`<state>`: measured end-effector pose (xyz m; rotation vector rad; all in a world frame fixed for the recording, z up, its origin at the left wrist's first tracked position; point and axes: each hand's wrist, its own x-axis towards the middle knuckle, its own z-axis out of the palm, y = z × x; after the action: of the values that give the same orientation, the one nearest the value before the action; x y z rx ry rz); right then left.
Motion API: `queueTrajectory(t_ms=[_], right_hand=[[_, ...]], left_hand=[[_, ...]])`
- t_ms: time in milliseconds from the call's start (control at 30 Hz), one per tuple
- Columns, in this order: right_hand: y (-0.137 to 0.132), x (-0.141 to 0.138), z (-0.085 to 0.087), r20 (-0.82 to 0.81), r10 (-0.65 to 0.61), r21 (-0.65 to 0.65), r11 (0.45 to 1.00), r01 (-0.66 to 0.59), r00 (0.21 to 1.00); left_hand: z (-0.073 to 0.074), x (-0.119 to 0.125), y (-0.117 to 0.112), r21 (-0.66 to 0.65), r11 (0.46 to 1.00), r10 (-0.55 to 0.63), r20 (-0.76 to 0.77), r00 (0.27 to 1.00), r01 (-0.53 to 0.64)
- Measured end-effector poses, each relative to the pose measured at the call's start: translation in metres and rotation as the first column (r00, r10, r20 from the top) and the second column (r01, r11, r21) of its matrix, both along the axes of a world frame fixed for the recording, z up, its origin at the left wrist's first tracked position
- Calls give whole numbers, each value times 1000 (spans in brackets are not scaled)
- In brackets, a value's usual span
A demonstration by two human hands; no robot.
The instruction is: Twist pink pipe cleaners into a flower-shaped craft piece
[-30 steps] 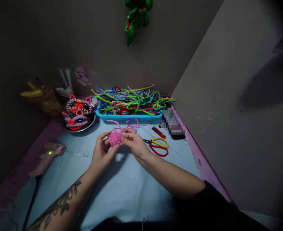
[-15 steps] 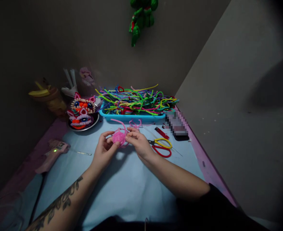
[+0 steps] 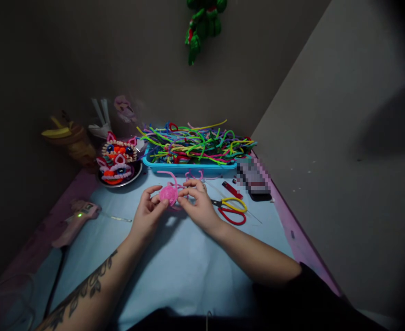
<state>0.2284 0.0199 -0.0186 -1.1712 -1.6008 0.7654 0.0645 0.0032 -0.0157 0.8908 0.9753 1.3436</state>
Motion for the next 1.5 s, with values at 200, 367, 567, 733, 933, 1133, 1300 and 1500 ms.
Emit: queueTrajectory(t_ms=[200,367,567,733,933,1133,1300,1500], right_hand=[[-2,0,3,131,-11,188,982,-13,991],[-5,-3,2,201,59,263,958,-111,978],[-7,-5,2,210,61,229,967,-109,976],[-7,-5,2,169,94,219,967,-131,981],[-7,-6,-1,99,97,179,977,-114,990],[-6,-7,-3,63,105,152,982,-114,992],[-5,-6,0,62,104,136,984,-111,993],[4,6,6,-13,36,66,997,-35,999]], left_hand=[[1,2,-2,-19,1000,14,45,999,-13],[2,5,-2,-89,995,43,77,996,-37],[2,8,-3,-131,989,80,99,992,-66],[-1,8,-3,-93,992,95,89,991,-87],[-4,10,-4,-87,992,103,105,989,-94],[-7,10,-4,-74,994,89,103,991,-81],[-5,9,-5,-88,994,70,76,995,-63],[-3,8,-4,-140,989,59,44,997,-53]])
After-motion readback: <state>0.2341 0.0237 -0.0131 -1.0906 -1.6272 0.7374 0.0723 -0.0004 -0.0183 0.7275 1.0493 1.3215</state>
